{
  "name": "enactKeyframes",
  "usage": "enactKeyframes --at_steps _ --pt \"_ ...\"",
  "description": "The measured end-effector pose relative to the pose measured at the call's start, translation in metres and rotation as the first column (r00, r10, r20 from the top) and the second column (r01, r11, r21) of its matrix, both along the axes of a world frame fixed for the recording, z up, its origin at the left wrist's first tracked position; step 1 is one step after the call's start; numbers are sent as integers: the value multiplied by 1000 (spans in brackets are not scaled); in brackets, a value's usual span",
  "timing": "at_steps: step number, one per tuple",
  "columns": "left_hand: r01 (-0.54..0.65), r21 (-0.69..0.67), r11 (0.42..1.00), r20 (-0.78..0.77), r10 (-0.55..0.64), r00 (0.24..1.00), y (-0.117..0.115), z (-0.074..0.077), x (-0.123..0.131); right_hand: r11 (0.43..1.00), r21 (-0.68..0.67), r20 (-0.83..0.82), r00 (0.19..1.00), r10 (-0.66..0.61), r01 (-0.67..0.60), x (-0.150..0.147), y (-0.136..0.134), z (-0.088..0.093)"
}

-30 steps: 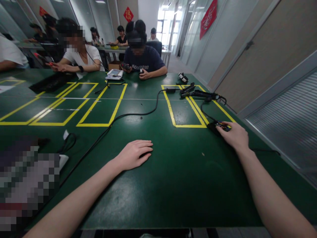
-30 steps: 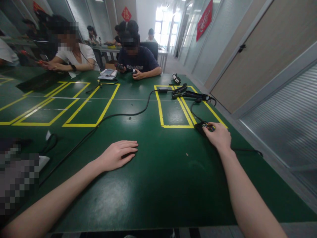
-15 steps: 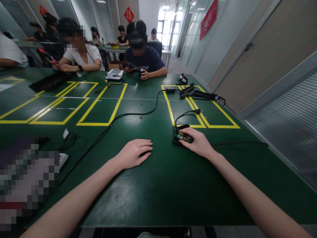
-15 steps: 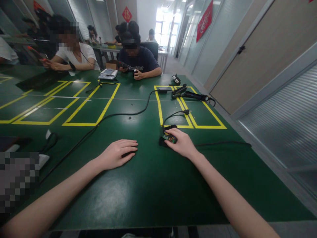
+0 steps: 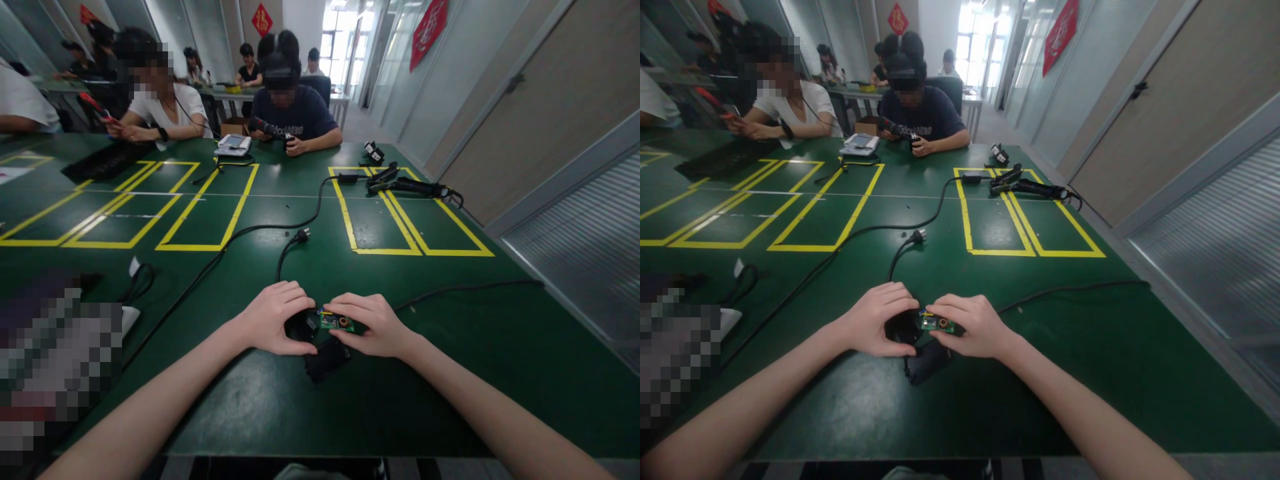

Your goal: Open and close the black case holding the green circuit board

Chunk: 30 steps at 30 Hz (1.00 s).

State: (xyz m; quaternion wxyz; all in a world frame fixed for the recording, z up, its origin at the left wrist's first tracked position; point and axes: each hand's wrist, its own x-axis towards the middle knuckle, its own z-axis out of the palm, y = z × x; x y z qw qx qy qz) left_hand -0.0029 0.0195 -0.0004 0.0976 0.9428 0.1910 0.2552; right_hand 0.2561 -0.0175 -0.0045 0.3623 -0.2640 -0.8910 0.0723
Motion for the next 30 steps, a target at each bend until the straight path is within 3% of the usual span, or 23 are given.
enactKeyframes --at_steps 8,21,30 --pt "-31 -25 999 13 31 999 1 1 -3 995 101 -21 1000 19 -17 2 -2 -1" --pt "-12 -142 990 -136 -7 991 -5 1 -1 998 18 78 995 60 -61 -3 1 -9" --pt "45 -205 978 47 -36 998 -2 -4 0 1000 -28 146 989 18 -14 -1 3 -7"
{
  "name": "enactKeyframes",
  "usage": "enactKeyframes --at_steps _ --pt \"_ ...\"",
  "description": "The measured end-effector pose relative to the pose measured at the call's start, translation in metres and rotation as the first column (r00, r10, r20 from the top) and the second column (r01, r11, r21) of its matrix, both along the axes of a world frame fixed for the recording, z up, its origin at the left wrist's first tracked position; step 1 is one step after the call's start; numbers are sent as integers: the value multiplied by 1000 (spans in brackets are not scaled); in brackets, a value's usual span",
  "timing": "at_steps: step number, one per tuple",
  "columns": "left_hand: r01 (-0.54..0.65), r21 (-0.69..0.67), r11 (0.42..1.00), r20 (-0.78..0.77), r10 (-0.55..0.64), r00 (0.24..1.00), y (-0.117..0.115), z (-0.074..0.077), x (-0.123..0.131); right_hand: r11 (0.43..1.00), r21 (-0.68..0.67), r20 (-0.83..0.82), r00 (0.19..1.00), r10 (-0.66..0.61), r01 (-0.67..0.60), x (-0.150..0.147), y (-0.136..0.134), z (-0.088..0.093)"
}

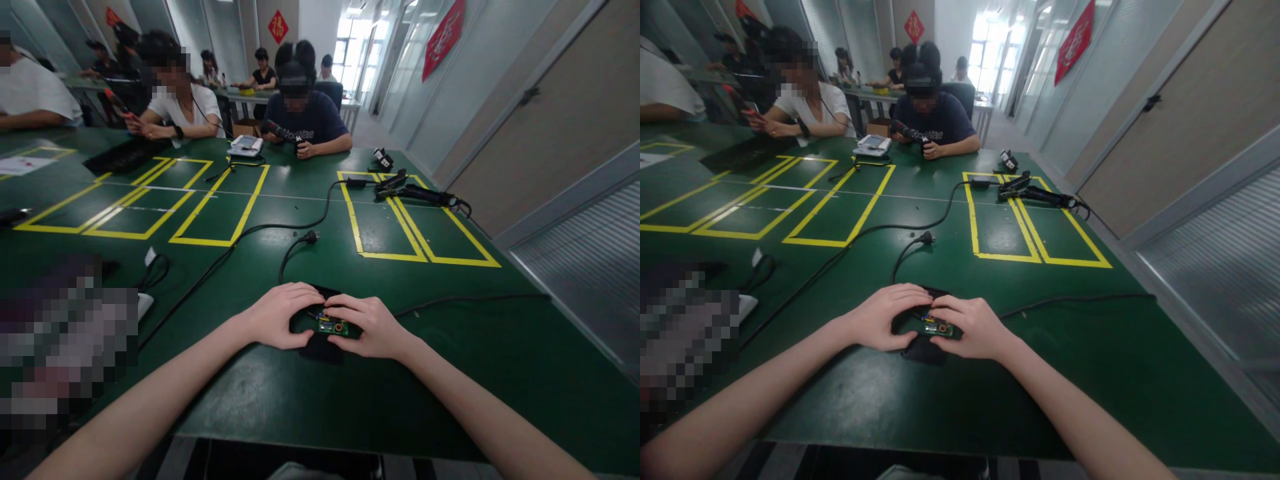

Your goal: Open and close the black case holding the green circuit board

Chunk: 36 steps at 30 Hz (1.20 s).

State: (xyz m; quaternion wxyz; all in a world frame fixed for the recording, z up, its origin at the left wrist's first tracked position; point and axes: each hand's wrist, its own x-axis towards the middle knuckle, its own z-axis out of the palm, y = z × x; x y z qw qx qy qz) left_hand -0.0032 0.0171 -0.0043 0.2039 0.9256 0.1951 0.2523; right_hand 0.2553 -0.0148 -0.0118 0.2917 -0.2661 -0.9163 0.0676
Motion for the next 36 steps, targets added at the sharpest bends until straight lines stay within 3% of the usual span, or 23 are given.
enactKeyframes --at_steps 9,16,25,32,36 --pt "-71 3 997 -28 71 997 -4 5 2 983 -183 96 995 -12 30 3 0 6" --pt "-103 37 994 -34 104 994 -7 1 4 974 -225 60 998 -17 31 2 3 7" --pt "-173 75 982 -56 178 982 -4 -2 3 984 -124 58 991 -122 129 -1 2 3" --pt "-279 227 933 -110 310 945 2 0 5 983 -80 24 986 -166 167 -1 5 2" --pt "-313 169 935 -201 343 917 5 0 5 981 -70 -9 983 -185 183 0 9 -2"
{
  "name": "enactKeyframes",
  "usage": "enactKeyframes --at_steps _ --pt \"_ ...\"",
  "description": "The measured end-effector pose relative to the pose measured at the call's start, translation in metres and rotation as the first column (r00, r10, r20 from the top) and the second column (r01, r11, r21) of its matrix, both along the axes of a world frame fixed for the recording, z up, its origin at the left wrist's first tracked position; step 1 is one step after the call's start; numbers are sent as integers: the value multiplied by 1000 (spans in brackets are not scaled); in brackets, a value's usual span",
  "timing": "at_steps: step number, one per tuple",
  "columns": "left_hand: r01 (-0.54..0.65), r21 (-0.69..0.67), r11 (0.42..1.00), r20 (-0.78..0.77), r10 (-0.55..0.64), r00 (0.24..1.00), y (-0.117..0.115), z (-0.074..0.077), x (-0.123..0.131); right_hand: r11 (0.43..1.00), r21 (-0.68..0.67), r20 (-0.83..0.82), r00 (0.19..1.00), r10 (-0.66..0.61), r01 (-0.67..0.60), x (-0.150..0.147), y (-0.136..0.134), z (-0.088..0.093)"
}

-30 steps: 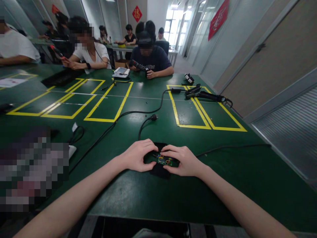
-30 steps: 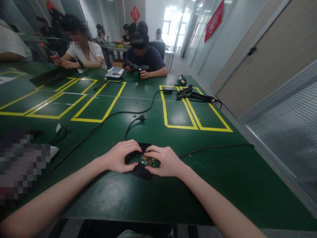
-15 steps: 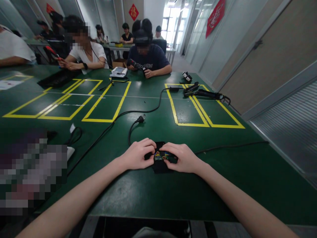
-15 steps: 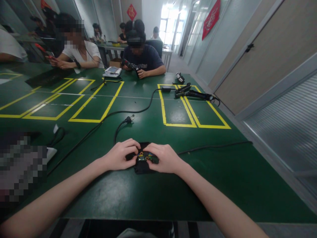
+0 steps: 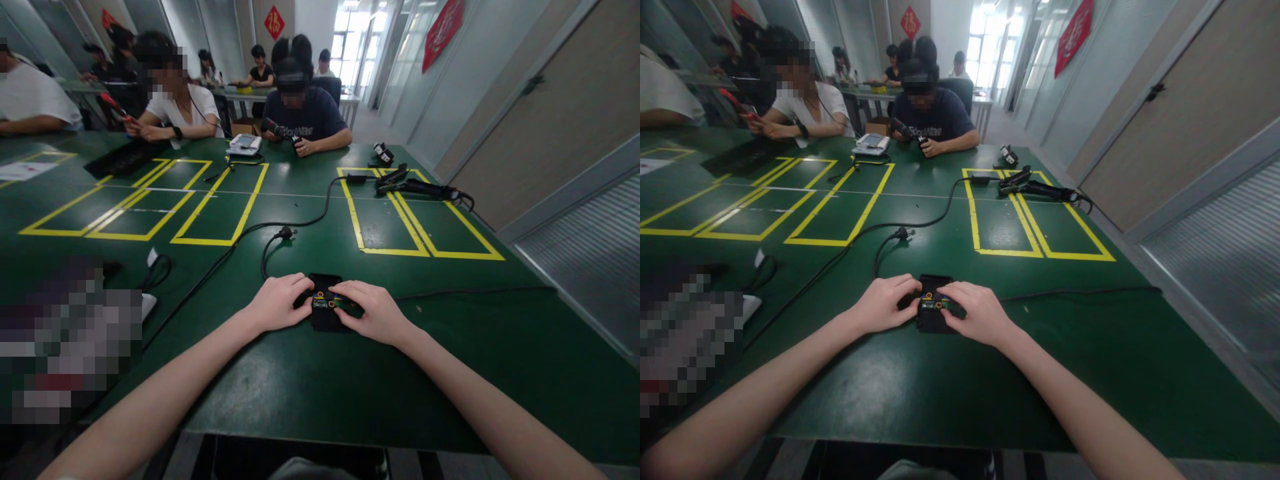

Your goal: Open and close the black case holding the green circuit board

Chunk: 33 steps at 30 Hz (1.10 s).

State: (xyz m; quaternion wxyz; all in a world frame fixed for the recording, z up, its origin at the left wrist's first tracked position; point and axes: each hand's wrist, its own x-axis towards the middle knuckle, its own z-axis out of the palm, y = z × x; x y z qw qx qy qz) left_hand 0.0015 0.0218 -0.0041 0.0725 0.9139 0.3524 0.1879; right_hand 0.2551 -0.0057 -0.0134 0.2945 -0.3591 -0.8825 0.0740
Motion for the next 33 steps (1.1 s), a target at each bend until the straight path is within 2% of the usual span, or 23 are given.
enactKeyframes --at_steps 5,9,13,16,19,22,26,29,33 --pt "-22 -79 997 -14 21 1000 0 -2 -1 1000 9 -6 1000 -1 1 0 0 -3" --pt "-17 -73 997 0 17 1000 -1 -1 -2 1000 4 -45 999 -15 15 -1 -1 -2" --pt "-9 -41 999 33 10 999 0 1 -3 995 -21 -73 992 -99 98 4 1 1" --pt "-5 -23 1000 56 6 998 0 3 -4 983 -60 -11 984 -176 175 9 4 4" --pt "17 -14 1000 67 -16 998 -2 5 -5 974 -91 85 976 -202 209 13 5 6" --pt "83 -15 996 82 -81 993 -4 7 -6 978 -90 103 979 -178 187 15 3 6" --pt "151 -33 988 68 -148 987 -6 5 -6 993 -81 107 991 -81 90 19 -1 7" --pt "170 -53 984 42 -168 985 -7 2 -5 993 -113 120 993 -15 29 22 -2 8" --pt "155 -52 987 -14 -156 988 -7 0 -5 990 -140 119 993 10 7 22 -2 7"
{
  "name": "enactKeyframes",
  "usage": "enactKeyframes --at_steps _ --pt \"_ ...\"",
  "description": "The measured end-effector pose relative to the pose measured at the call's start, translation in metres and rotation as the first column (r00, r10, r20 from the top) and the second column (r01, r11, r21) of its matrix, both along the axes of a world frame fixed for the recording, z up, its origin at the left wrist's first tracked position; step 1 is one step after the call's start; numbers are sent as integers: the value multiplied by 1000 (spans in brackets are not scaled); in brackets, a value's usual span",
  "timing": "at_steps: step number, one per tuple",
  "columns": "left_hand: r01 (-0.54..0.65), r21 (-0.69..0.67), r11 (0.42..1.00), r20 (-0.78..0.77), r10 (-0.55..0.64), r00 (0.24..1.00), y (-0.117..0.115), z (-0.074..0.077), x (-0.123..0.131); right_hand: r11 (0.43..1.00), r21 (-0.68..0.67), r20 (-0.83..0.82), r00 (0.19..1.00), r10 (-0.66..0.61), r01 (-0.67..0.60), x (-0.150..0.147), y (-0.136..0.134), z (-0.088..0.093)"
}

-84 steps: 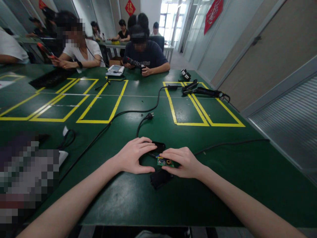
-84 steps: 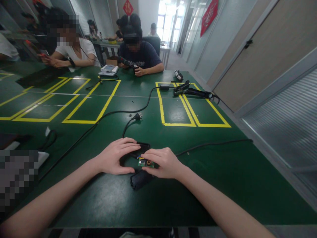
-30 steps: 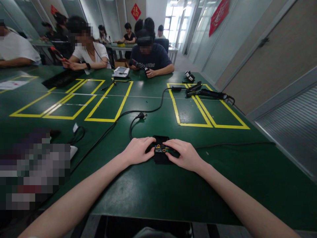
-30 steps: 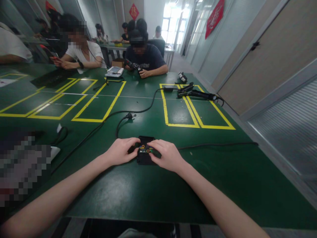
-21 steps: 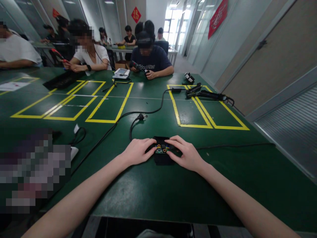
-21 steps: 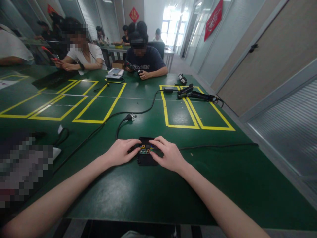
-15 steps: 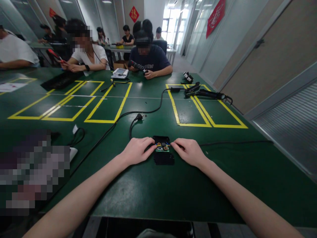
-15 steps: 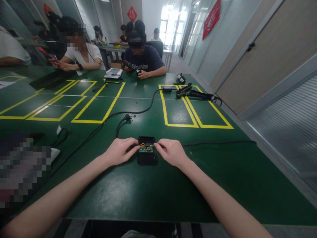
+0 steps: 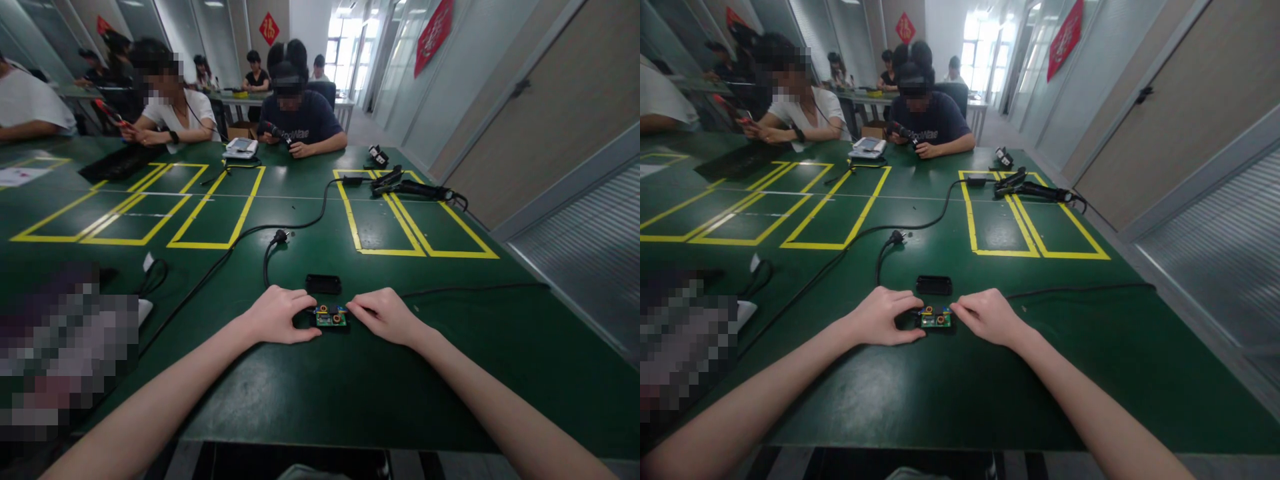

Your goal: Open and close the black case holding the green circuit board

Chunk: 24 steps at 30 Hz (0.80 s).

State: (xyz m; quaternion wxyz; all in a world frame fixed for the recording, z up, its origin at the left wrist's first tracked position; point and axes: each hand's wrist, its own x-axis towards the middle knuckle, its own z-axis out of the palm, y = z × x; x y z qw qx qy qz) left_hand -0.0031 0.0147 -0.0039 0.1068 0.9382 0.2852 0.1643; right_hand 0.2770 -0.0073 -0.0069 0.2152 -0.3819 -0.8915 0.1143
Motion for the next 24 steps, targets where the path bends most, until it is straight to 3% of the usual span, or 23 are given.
enactKeyframes --at_steps 6,9,13,19,24 --pt "-133 18 991 -40 133 990 1 0 1 991 48 22 992 -123 122 -7 0 -5" --pt "-143 32 989 -44 144 989 1 2 1 993 33 10 993 -114 113 -8 1 -6" --pt "-111 69 991 -36 113 993 2 6 -1 997 44 -27 997 -67 69 -8 1 -7" --pt "-36 100 994 43 32 999 5 9 -7 983 67 -109 980 -164 172 -13 -2 -8" --pt "20 112 994 50 -25 998 6 6 -7 985 90 -164 978 -129 145 -15 -4 -7"
